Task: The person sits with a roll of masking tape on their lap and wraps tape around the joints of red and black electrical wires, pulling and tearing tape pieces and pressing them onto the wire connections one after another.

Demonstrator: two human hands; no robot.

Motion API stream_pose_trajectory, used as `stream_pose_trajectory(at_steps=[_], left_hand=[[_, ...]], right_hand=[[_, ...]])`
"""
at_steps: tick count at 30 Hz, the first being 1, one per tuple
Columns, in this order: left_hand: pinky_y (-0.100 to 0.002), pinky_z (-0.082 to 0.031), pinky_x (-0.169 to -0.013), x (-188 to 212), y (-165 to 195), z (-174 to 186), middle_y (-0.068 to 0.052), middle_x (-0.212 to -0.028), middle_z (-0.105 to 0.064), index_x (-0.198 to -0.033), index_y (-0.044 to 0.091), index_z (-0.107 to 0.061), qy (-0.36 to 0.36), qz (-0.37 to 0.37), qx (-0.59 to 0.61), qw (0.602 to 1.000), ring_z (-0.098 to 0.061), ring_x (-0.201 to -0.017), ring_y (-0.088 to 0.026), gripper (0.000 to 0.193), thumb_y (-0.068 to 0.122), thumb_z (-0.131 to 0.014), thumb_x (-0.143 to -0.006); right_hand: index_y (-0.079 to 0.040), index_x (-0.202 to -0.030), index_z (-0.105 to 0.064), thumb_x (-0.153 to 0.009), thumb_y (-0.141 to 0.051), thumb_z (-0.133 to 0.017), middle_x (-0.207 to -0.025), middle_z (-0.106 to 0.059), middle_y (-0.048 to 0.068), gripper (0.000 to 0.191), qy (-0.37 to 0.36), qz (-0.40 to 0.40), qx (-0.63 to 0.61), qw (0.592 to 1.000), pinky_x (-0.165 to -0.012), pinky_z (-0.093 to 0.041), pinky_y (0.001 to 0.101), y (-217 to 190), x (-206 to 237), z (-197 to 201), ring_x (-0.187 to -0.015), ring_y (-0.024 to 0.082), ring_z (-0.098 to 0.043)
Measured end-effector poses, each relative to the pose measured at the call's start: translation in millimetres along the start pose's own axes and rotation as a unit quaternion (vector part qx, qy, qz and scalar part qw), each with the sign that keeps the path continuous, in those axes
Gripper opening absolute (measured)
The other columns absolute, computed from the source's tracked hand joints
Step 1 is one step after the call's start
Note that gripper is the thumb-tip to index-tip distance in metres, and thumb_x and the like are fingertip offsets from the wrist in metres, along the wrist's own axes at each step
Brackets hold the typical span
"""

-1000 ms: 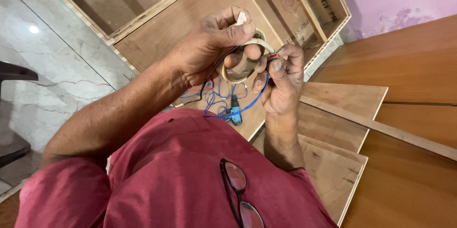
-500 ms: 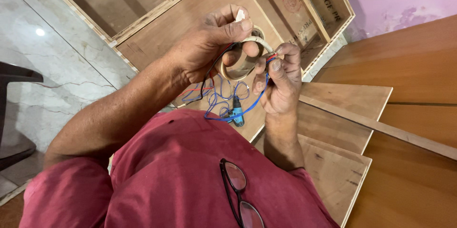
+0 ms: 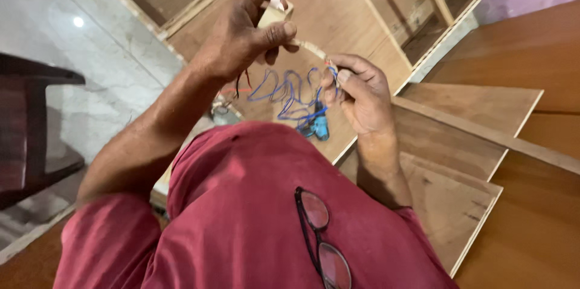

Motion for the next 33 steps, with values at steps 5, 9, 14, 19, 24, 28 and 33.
stream_pose_trajectory(at_steps=[5, 9, 14, 19, 24, 28, 33], left_hand=[[-0.026, -0.060, -0.062, -0.9, -35.7, 31.3, -0.014, -0.105, -0.072, -0.127, 0.003, -0.047, 0.088, -0.089, -0.105, 0.987, -0.070, -0.076, -0.010, 0.025, 0.010, -0.064, -0.110], [-0.027, -0.056, -0.071, 17.0, -16.3, 55.8, -0.015, -0.106, -0.073, -0.136, 0.000, -0.049, 0.210, -0.211, -0.111, 0.948, -0.066, -0.081, -0.013, 0.018, 0.009, -0.058, -0.122], [-0.022, -0.048, -0.054, 71.8, -12.9, 34.0, -0.008, -0.086, -0.068, -0.136, 0.002, -0.056, 0.146, 0.003, -0.067, 0.987, -0.060, -0.063, -0.009, 0.027, 0.015, -0.057, -0.111], [-0.022, -0.049, -0.056, 94.4, -48.3, -21.5, -0.006, -0.094, -0.068, -0.138, 0.001, -0.059, -0.014, 0.166, 0.136, 0.977, -0.062, -0.067, -0.009, 0.036, 0.019, -0.050, -0.108], [-0.027, -0.052, -0.071, 100.9, -55.6, -37.7, -0.008, -0.099, -0.066, -0.153, 0.001, -0.048, -0.030, 0.120, 0.035, 0.992, -0.060, -0.081, -0.012, 0.051, 0.019, -0.051, -0.105], [-0.037, -0.053, -0.087, 99.3, -56.2, -42.8, -0.016, -0.108, -0.070, -0.152, -0.002, -0.044, -0.026, 0.051, -0.157, 0.986, -0.069, -0.097, -0.025, 0.054, 0.017, -0.056, -0.103], [-0.042, -0.053, -0.088, 99.9, -70.5, -47.0, -0.022, -0.112, -0.070, -0.153, -0.002, -0.040, 0.004, 0.077, -0.181, 0.980, -0.070, -0.103, -0.033, 0.060, 0.019, -0.059, -0.100]], right_hand=[[0.006, -0.136, -0.061, -0.107, -0.006, -0.063, -0.109, -0.073, 0.015, 0.032, 0.014, 0.007, 0.057, 0.998, -0.074, -0.058, 0.0309, 15.6, -1.6, -2.9, -0.083, 0.016, -0.069], [0.006, -0.138, -0.060, -0.104, -0.002, -0.059, -0.114, -0.072, 0.015, 0.035, 0.015, -0.022, 0.022, 0.999, -0.082, -0.059, 0.0315, 23.1, -3.9, -10.5, -0.092, 0.017, -0.070], [0.007, -0.140, -0.060, -0.103, 0.007, -0.051, -0.115, -0.072, 0.015, 0.039, 0.011, -0.041, 0.010, 0.999, -0.079, -0.051, 0.0247, 35.1, -5.8, -9.8, -0.092, 0.015, -0.067], [0.007, -0.140, -0.060, -0.105, 0.009, -0.046, -0.115, -0.070, 0.013, 0.038, 0.023, -0.020, 0.176, 0.984, -0.090, -0.055, 0.0269, 54.9, -3.9, -6.9, -0.098, 0.012, -0.064], [0.004, -0.151, -0.045, -0.102, 0.012, -0.043, -0.118, -0.069, 0.011, 0.049, 0.027, -0.007, 0.247, 0.969, -0.092, -0.054, 0.0255, 68.3, -0.4, -15.4, -0.103, 0.011, -0.064], [0.002, -0.154, -0.042, -0.100, 0.010, -0.046, -0.119, -0.069, 0.009, 0.055, 0.010, 0.042, 0.341, 0.939, -0.096, -0.052, 0.0242, 67.3, 4.5, -28.1, -0.105, 0.010, -0.063], [0.003, -0.125, -0.064, -0.102, 0.008, -0.062, -0.118, -0.063, 0.008, 0.024, 0.064, 0.071, 0.392, 0.915, -0.088, -0.054, 0.0256, 76.3, 4.8, -29.1, -0.102, 0.011, -0.062]])
Point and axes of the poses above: each hand's wrist, its own x-axis away from the middle knuckle, its own z-axis out of the back of the hand, y = z × x, the point moved 5 cm from there along -x, towards the middle knuckle
